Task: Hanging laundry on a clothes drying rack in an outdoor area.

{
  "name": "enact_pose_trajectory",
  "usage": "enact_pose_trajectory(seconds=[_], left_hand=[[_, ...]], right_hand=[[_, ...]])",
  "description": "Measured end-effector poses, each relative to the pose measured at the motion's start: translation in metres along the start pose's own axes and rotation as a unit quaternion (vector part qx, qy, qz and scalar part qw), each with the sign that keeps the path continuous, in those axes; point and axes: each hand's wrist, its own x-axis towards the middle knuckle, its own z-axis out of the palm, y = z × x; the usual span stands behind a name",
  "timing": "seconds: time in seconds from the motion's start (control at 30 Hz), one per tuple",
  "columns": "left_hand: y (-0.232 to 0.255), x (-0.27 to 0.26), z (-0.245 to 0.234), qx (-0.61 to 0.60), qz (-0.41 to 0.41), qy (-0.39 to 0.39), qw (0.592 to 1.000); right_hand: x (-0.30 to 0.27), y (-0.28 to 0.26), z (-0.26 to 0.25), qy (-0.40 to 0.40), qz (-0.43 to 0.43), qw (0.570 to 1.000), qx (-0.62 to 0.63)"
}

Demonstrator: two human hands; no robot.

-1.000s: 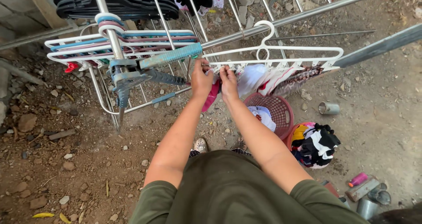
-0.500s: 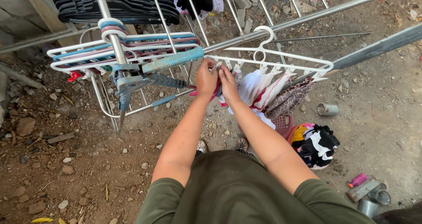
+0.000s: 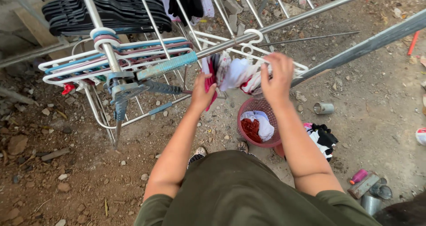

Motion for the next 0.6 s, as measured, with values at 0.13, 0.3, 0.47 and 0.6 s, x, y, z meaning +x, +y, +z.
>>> enact_pose_trajectory(seconds=[0.13,0.3,0.47,0.6], left_hand=[[0.021,-0.021,-0.012,-0.036,-0.058,-0.028,0.997],[0.02,-0.039,-0.016,-0.073,-0.1,-0.049,0.991],[0.027,-0.042,-0.022,-0.084,-0.112,-0.058,0.988],[0.035,-0.041,-0.03,-0.082,-0.131,-0.073,0.985]], right_hand=[[0.012,0.019,-0.009,0.009,0.007,0.999,-0.052],[0.021,0.025,-0.006,-0.156,0.077,0.983,-0.055],[0.035,0.037,0.002,-0.217,0.147,0.965,0.011],[0.045,0.04,0.004,-0.279,0.185,0.942,-0.004]])
